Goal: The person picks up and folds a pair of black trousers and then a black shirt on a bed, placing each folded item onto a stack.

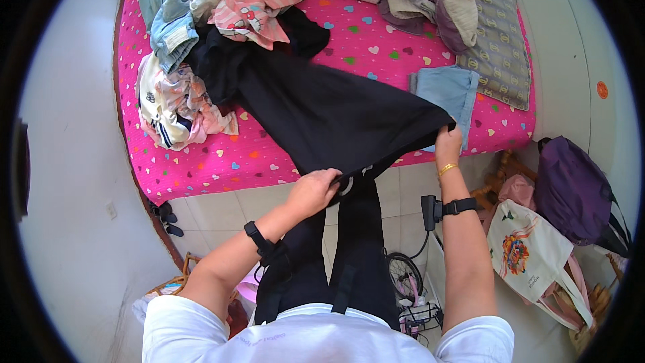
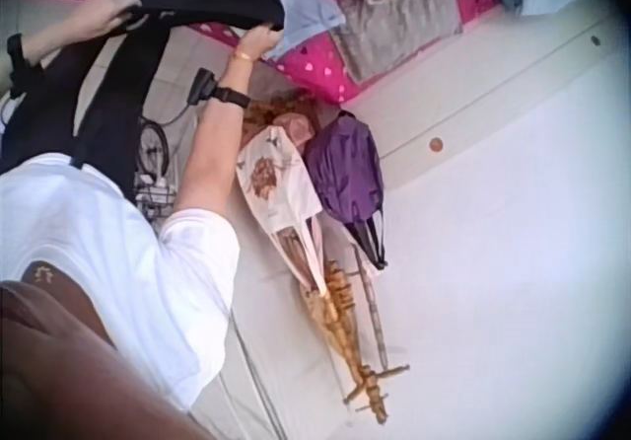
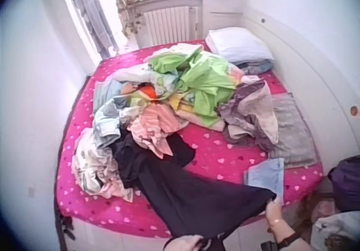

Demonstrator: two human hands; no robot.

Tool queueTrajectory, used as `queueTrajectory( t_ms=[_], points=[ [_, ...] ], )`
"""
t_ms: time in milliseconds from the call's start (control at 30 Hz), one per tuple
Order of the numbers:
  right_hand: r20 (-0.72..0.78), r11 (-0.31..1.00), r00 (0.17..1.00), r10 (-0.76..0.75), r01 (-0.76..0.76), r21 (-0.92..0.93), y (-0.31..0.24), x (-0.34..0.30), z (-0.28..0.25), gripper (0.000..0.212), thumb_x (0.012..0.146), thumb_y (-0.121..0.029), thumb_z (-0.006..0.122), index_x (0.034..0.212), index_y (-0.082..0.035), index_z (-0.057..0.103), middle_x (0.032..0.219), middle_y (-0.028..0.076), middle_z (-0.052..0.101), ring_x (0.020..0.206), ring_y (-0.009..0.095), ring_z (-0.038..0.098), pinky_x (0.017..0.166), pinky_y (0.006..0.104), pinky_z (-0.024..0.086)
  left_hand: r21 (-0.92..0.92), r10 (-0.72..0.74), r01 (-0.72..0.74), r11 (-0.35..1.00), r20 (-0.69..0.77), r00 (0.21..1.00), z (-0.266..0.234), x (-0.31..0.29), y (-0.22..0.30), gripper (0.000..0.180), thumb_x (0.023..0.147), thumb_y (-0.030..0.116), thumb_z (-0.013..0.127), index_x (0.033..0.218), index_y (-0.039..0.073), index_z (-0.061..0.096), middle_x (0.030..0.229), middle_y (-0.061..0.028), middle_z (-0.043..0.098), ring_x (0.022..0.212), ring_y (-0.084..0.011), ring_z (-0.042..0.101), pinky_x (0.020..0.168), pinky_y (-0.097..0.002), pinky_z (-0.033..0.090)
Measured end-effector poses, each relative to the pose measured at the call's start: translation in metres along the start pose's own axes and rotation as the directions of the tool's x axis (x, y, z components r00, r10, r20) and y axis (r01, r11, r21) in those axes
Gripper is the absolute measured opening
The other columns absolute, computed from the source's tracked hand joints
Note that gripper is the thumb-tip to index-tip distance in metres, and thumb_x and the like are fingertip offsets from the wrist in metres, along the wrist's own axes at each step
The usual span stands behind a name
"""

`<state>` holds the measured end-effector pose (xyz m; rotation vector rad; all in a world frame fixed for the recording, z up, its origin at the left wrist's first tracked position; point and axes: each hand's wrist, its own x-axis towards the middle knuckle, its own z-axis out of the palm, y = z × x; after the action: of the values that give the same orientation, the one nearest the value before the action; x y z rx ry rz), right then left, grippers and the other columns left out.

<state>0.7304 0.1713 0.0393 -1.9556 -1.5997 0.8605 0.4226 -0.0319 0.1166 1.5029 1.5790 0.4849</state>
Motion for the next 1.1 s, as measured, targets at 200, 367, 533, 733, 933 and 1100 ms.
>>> queueTrajectory(
  t_ms=[200, 367, 533, 733, 933, 1100],
  points=[
    [0.357, 0.662, 0.819, 0.448, -0.573, 0.484, -0.009, 0.013, 0.001, 0.047, 0.103, -0.046, 0.054, 0.131, -0.009, 0.053, 0.107, 0.012, 0.068, 0.09, 0.024, 0.069, 0.075, 0.0412, 0.055, 0.041, -0.04, 0.043, 0.998, -0.078, 0.996, 0.017, 0.021, -0.002, 0.029, 0.088, 0.004, 0.058, 0.117, 0.001, 0.06, 0.098, -0.0196, 0.067, 0.098, -0.0391, 0.065, 0.085, -0.0479, 0.052],
    [0.535, 0.805, 0.802, 0.267, -0.491, 0.333, -0.022, -0.006, 0.0, 0.053, 0.101, -0.038, 0.059, 0.145, -0.016, 0.04, 0.118, 0.011, 0.068, 0.103, 0.02, 0.067, 0.084, 0.0392, 0.053, -0.034, 0.058, -0.064, 0.997, -0.164, 0.985, 0.032, 0.053, 0.035, 0.027, 0.092, 0.003, 0.056, 0.118, -0.005, 0.059, 0.099, -0.0225, 0.065, 0.097, -0.0408, 0.064, 0.085, -0.0476, 0.051],
    [0.702, 0.94, 0.648, -0.294, 0.062, 0.336, -0.015, -0.049, 0.013, 0.059, 0.079, -0.002, 0.066, 0.136, -0.003, 0.051, 0.131, 0.016, 0.06, 0.12, 0.031, 0.059, 0.103, 0.0423, 0.048, -0.005, 0.093, -0.098, 0.995, -0.267, 0.959, 0.046, 0.085, 0.052, 0.03, 0.091, 0.003, 0.056, 0.119, -0.008, 0.058, 0.098, -0.0242, 0.063, 0.097, -0.0422, 0.062, 0.085, -0.0479, 0.051],
    [0.554, 0.9, 0.719, -0.42, 0.409, 0.152, -0.032, -0.079, 0.022, 0.078, 0.071, -0.02, 0.083, 0.14, -0.004, 0.05, 0.139, 0.02, 0.05, 0.131, 0.042, 0.041, 0.113, 0.0484, 0.036, -0.047, 0.124, -0.139, 0.989, -0.242, 0.962, 0.049, 0.103, 0.076, 0.034, 0.09, 0.006, 0.058, 0.121, -0.009, 0.059, 0.097, -0.0232, 0.062, 0.097, -0.0411, 0.061, 0.085, -0.0475, 0.05],
    [0.623, 0.873, 0.657, -0.424, 0.479, 0.088, -0.042, -0.07, 0.018, 0.098, 0.065, -0.036, 0.088, 0.146, -0.008, 0.04, 0.137, 0.018, 0.049, 0.13, 0.042, 0.039, 0.115, 0.0498, 0.029, -0.075, 0.148, -0.163, 0.984, -0.177, 0.973, 0.043, 0.101, 0.069, 0.036, 0.097, 0.012, 0.057, 0.127, -0.008, 0.058, 0.106, -0.0247, 0.064, 0.102, -0.041, 0.062, 0.089, -0.0465, 0.05],
    [0.495, 0.938, 0.799, -0.341, 0.323, 0.126, -0.028, -0.072, 0.038, 0.068, 0.079, -0.026, 0.075, 0.137, -0.003, 0.047, 0.135, 0.024, 0.053, 0.127, 0.041, 0.048, 0.11, 0.0472, 0.036, -0.141, 0.104, -0.113, 0.983, -0.071, 0.992, 0.043, 0.106, 0.081, 0.04, 0.097, 0.01, 0.055, 0.132, -0.008, 0.055, 0.116, -0.0248, 0.066, 0.109, -0.0402, 0.062, 0.093, -0.0449, 0.051]
  ],
)
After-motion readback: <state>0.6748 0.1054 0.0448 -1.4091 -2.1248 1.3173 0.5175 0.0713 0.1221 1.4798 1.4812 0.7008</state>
